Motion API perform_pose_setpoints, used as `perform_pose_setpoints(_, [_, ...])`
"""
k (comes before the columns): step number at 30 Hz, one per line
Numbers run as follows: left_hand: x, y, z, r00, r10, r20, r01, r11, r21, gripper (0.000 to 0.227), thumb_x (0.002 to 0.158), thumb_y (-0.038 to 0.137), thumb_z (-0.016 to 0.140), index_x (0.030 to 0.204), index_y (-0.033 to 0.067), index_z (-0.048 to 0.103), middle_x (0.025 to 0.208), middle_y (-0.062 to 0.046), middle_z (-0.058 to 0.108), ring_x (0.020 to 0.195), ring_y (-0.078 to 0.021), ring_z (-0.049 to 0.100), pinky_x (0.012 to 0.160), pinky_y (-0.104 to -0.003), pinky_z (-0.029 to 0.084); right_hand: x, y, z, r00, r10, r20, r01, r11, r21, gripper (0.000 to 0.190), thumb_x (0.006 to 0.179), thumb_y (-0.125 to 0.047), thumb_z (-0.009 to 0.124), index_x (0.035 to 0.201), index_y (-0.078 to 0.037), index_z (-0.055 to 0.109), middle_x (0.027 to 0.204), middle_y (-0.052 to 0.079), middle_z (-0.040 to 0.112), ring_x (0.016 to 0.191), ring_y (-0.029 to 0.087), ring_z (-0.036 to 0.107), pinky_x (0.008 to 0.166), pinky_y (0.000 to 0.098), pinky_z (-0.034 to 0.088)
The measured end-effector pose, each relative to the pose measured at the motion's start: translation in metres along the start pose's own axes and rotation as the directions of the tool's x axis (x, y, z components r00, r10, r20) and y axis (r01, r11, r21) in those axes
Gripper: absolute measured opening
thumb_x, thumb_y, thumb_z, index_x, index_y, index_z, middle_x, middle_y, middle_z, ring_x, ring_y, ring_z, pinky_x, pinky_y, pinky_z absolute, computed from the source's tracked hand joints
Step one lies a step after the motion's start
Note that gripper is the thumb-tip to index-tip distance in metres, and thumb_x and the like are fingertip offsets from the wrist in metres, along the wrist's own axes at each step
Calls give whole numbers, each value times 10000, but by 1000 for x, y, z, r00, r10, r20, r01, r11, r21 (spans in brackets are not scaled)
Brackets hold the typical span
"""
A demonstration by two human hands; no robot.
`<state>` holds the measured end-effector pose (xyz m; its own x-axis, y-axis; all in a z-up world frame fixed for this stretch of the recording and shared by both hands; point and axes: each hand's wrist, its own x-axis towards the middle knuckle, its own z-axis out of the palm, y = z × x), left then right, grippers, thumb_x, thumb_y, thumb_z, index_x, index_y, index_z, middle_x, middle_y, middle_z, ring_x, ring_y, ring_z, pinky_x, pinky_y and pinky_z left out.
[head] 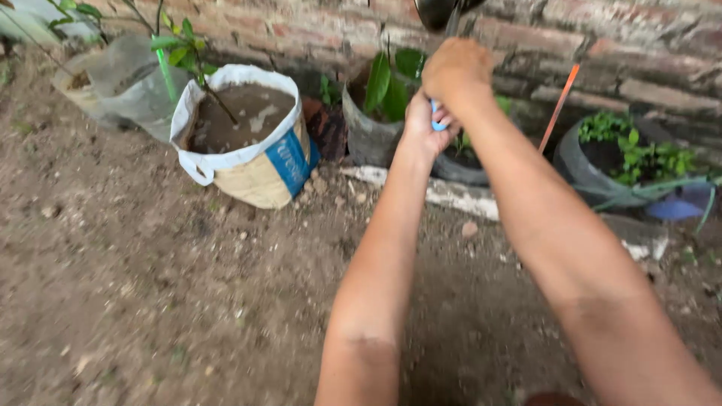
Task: Filling a pot with water at a kitchen sink and using it to water several plants in an outdoor garden area.
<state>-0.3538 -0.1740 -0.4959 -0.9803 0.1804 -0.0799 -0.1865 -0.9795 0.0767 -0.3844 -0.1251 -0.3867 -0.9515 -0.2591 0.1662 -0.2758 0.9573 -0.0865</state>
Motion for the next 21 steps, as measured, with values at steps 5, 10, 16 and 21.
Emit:
perform_pose_setpoints(5, [-39,-20,89,981,148,-129,-101,944,314,481,1080,362,379,677,136,513,511,32,421,365,-75,331,344,-256,278,-8,30,-27,994,65,90,-98,894,438,412,1044,-400,618,999,-16,760,945,202,747,863,315,728,798,421,554])
perform_pose_setpoints(10, [-61,-46,191,758,601,-254,28,359,933,697,1056,449,373,668,-68,633,615,-209,641,470,-312,604,425,-463,460,-22,59,-82,933,-132,334,-318,127,939,378,1005,-483,679,929,-113,659,829,-10,653,734,143,605,665,353,498])
perform_pose_setpoints(16, [-113,-84,330,776,584,-238,287,10,958,707,1008,492,407,875,-142,690,853,-375,682,930,-467,740,819,-563,533,-80,73,-240,856,-31,516,-516,-105,850,365,884,-513,695,899,-148,690,893,4,711,810,128,678,721,323,551])
perform_pose_setpoints(21, [-143,-157,429,864,442,-240,275,-16,961,713,1018,493,400,806,-107,722,748,-301,720,801,-446,744,758,-546,544,-131,134,-340,899,130,419,-392,-190,900,379,914,-511,708,906,-132,705,853,-1,677,761,120,621,676,295,500])
